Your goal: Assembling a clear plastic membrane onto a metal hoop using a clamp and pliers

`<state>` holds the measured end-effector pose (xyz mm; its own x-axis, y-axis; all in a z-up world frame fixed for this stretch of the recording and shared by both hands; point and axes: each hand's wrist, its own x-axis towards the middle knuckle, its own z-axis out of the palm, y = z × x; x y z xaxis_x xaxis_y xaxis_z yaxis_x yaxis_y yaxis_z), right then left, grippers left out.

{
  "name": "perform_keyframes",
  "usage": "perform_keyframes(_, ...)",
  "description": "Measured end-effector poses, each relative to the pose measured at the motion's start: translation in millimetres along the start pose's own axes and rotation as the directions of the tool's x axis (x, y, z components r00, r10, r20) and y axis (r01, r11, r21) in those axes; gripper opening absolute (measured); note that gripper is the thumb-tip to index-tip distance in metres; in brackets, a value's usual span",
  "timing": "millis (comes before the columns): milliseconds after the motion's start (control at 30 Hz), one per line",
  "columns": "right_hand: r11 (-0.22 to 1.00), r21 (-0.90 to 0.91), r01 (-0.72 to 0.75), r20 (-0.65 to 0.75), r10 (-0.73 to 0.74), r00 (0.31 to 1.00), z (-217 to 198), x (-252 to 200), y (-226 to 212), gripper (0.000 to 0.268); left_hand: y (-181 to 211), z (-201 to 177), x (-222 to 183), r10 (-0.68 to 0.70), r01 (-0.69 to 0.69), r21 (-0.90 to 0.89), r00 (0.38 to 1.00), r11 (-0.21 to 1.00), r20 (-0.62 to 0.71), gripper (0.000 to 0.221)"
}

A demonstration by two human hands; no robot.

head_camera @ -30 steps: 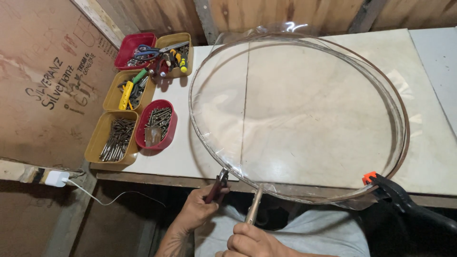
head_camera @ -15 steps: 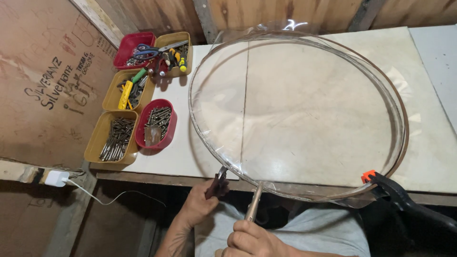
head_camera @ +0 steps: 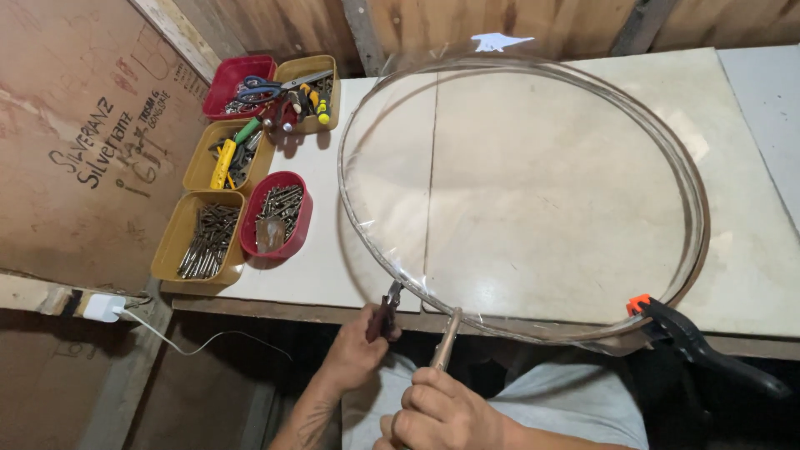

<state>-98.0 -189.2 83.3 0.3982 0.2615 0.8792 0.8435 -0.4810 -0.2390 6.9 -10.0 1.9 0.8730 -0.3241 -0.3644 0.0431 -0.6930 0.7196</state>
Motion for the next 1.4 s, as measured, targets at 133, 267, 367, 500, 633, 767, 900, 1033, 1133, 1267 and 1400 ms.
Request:
perform_keyframes(133,1.0,-0.006,0.027,0.032,-0.027,0.999,-6.0,-14.3,4.3,0.039,-2.5,18.6,-4.3,-0.011,-0.002,-0.117,0.994,0.993,-0.105,0.038)
perform_keyframes(267,0.999,0.011,0.037,0.055,-0.038,0.998,-11.7,-30.1,7.1,0.037,-22.9,34.5,0.0,0.106,-0.126,-0.177,0.988,0.976,-0.115,0.018)
perform_keyframes(367,0.996,0.08,0.026,0.095,-0.033,0.995,-20.1,-34.7,5.6,0.034,-21.7,37.5,-1.8,0.33,-0.334,-0.21,0.942,0.919,-0.053,0.024)
perform_keyframes(500,0.995,0.101,-0.007,0.112,-0.004,0.994,-29.6,-30.9,3.9,0.036,-10.8,35.1,-3.8,0.437,-0.438,-0.171,0.898,0.883,-0.042,0.039)
perform_keyframes(633,0.999,0.045,-0.007,0.107,0.002,0.994,-32.3,-30.7,2.5,0.035,5.1,28.3,-2.8,0.539,-0.539,-0.113,0.842,0.835,-0.036,0.055)
perform_keyframes(767,1.0,0.003,-0.007,0.102,0.007,0.995,-34.0,-28.6,3.6,0.039,5.4,29.6,-1.4,0.434,-0.434,-0.103,0.9,0.895,-0.025,0.051)
perform_keyframes(900,0.999,-0.035,-0.008,0.075,0.01,0.997,-32.7,-33.8,2.7,0.044,4.9,32.8,-0.5,0.391,-0.389,-0.169,0.92,0.906,-0.019,0.03)
perform_keyframes(1033,0.999,-0.029,-0.033,0.049,0.035,0.998,-28.5,-41.9,5.2,0.037,12.8,30.6,-3.1,0.422,-0.421,-0.152,0.906,0.894,-0.024,0.019)
perform_keyframes(1133,1.0,0.013,-0.013,0.032,0.012,0.999,-29.9,-38.8,7.5,0.042,15.6,28.3,-4.0,0.441,-0.439,-0.133,0.897,0.889,-0.01,0.012)
perform_keyframes(1267,0.999,0.044,-0.006,0.042,0.004,0.999,-30.1,-40.1,8.0,0.037,17.2,29.6,-4.9,0.384,-0.384,-0.124,0.923,0.915,-0.02,0.023)
perform_keyframes(1400,0.999,-0.03,0.037,0.061,-0.035,0.998,-31.7,-30.5,5.5,0.035,18.6,34.1,-5.9,0.423,-0.422,-0.077,0.906,0.903,-0.002,0.05)
